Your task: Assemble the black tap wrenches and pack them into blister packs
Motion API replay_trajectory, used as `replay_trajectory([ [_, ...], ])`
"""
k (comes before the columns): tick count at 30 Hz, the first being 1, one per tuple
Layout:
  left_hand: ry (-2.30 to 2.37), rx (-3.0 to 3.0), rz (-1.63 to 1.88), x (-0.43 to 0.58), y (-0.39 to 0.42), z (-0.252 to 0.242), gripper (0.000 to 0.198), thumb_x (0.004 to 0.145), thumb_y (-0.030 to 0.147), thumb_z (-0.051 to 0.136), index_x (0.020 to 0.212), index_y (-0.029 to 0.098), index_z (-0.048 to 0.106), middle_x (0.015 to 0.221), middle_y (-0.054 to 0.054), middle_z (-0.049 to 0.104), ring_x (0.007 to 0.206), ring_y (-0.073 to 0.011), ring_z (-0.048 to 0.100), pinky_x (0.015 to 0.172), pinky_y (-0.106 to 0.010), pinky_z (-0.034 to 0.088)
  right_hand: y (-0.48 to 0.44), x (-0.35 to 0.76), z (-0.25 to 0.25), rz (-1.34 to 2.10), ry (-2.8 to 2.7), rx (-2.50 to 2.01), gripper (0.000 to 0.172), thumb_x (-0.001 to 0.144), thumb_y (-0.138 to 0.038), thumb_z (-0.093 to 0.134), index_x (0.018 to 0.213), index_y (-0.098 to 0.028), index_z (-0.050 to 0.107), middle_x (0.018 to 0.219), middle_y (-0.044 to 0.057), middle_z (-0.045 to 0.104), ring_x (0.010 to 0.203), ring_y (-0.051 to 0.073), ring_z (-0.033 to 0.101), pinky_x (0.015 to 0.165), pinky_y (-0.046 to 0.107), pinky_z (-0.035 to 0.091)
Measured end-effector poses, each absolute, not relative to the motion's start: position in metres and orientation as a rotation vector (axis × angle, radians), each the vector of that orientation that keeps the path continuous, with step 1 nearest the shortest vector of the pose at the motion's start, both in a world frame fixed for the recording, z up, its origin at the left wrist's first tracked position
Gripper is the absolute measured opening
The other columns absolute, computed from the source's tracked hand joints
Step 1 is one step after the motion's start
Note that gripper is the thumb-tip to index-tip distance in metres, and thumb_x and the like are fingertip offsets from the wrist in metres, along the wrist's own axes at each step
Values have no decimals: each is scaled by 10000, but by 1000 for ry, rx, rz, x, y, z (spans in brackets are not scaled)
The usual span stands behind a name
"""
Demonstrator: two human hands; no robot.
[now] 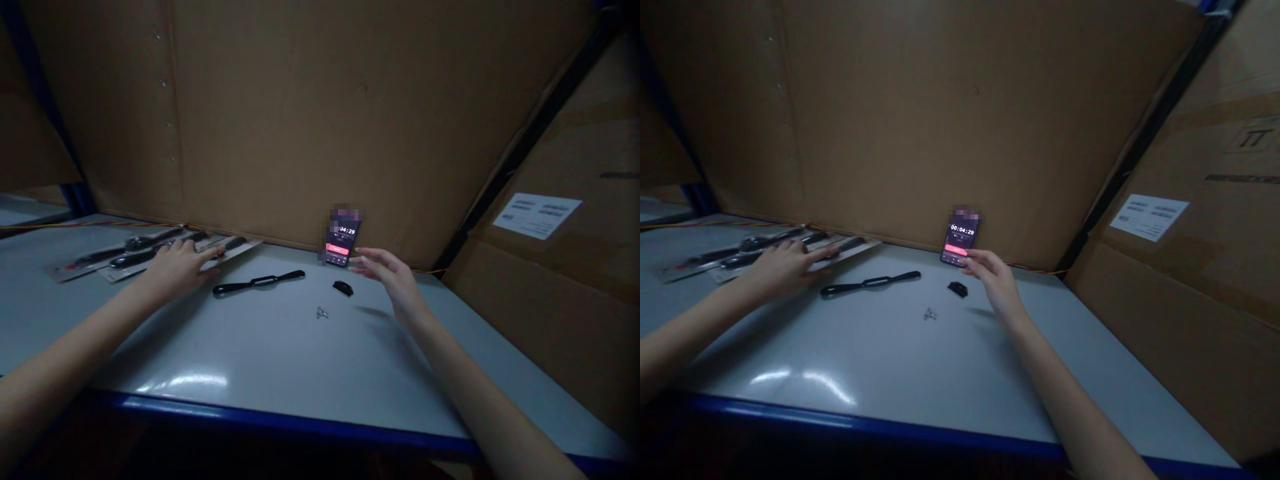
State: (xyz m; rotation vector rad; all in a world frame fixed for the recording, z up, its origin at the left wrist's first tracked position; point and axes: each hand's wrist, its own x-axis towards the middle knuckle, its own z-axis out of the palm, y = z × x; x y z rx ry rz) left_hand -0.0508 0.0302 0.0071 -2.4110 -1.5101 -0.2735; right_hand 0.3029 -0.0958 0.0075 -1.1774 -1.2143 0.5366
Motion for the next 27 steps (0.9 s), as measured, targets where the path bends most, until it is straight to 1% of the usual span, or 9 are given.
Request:
replay_trajectory([
  [2,-1505,-2417,-197,-49,28,7,581,791,624,324,1295,367,457,1046,-158,557,973,-381,509,775,-468,371,-96,302,8,540,-1216,-1181,320,702,-391,659,963,-206,650,925,52,680,785,181,644,805,374,468],
  [3,-1502,-2438,-173,-49,27,7,582,792,635,303,1289,377,460,1038,-156,555,961,-376,515,766,-466,375,-96,301,8,541,-1216,-1185,317,700,-388,663,959,-206,651,919,51,681,782,181,644,807,375,468],
  [6,-1522,-2460,-154,-45,26,8,541,809,596,305,1276,383,475,1024,-156,555,940,-364,528,756,-458,382,-96,300,8,545,-1233,-1186,306,695,-383,668,945,-207,652,907,47,681,775,183,640,820,386,462],
  [11,-1451,-2463,-262,-28,27,16,511,803,535,354,1186,282,579,1058,-182,559,972,-375,515,771,-474,372,-94,300,5,533,-1299,-1195,263,710,-393,652,899,-209,656,886,45,682,756,180,634,821,386,453],
  [15,-1319,-2616,-286,-9,35,24,472,764,513,429,1074,221,633,1014,-139,612,922,-300,551,771,-374,384,-92,301,1,538,-1330,-1215,259,712,-396,645,870,-191,656,861,47,681,755,180,634,818,382,445],
  [17,-1287,-2755,-282,-1,41,26,460,748,514,452,1021,200,648,966,-118,638,859,-259,575,731,-320,391,-90,302,0,531,-1351,-1232,249,717,-387,633,862,-186,653,855,49,676,756,181,633,808,375,443],
  [20,-1318,-2953,-181,12,48,26,469,727,542,468,987,196,651,916,-94,660,783,-221,593,662,-280,396,-87,306,-4,498,-1403,-1267,237,731,-378,606,862,-184,646,860,47,664,763,181,624,774,355,451],
  [25,-1424,-3000,54,40,48,25,590,632,623,539,959,148,662,979,-134,665,822,-242,596,645,-271,401,-73,327,-27,290,-1557,-1530,285,721,-380,593,920,-182,639,949,70,639,771,185,597,724,337,456],
  [27,-1441,-3030,159,49,48,25,636,611,642,550,946,114,667,971,-159,666,818,-256,595,638,-277,402,-66,335,-40,120,-1604,-1663,318,708,-403,606,926,-175,645,994,102,615,842,215,591,753,347,447],
])
